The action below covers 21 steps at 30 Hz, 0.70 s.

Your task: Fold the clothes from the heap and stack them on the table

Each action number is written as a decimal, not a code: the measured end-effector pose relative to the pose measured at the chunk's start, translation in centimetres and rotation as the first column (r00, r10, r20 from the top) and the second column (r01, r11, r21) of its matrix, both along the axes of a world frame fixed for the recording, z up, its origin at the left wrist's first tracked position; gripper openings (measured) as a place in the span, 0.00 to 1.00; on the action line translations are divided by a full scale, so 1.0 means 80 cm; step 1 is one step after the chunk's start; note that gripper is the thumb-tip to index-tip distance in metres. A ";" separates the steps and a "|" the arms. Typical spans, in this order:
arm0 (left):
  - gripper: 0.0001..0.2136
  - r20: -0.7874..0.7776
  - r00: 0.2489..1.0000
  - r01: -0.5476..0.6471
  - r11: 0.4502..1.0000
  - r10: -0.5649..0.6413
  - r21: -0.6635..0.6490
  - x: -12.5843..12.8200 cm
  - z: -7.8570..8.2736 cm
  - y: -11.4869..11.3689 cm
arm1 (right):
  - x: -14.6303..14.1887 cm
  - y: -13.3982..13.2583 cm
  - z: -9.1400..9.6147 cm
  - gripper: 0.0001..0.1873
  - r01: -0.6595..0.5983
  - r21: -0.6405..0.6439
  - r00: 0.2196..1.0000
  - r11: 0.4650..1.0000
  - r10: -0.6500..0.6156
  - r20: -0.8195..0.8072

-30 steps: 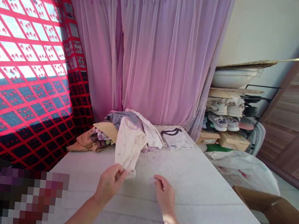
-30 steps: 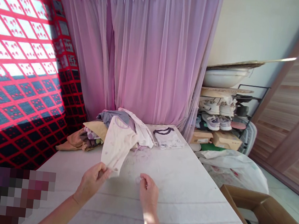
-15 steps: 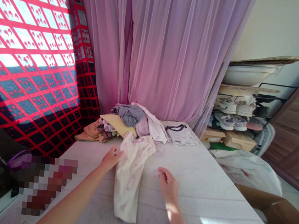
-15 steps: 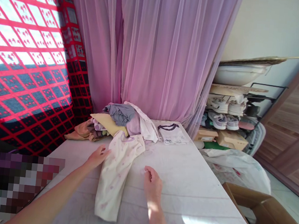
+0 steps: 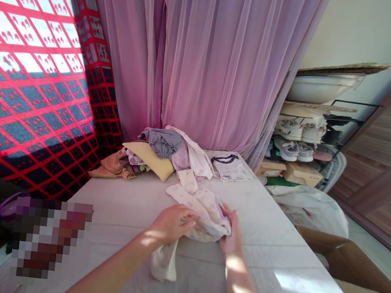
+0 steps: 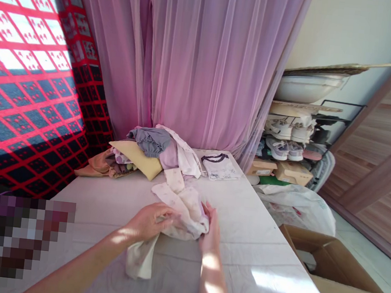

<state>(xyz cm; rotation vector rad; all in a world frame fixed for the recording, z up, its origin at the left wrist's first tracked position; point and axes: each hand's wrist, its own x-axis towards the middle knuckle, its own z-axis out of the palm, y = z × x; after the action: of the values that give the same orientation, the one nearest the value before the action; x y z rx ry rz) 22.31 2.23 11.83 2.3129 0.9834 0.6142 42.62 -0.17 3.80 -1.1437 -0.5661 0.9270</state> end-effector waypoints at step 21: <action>0.22 -0.295 0.932 -0.181 0.976 0.210 0.122 -0.036 0.022 0.038 | 0.028 -0.019 0.030 0.26 -0.173 -0.097 0.984 0.980 0.170 -0.046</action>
<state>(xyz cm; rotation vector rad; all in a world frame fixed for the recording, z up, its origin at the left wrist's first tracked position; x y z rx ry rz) 19.40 5.28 13.58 2.4603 1.3686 0.3878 44.86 -1.70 6.19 -1.1788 -0.5997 1.1341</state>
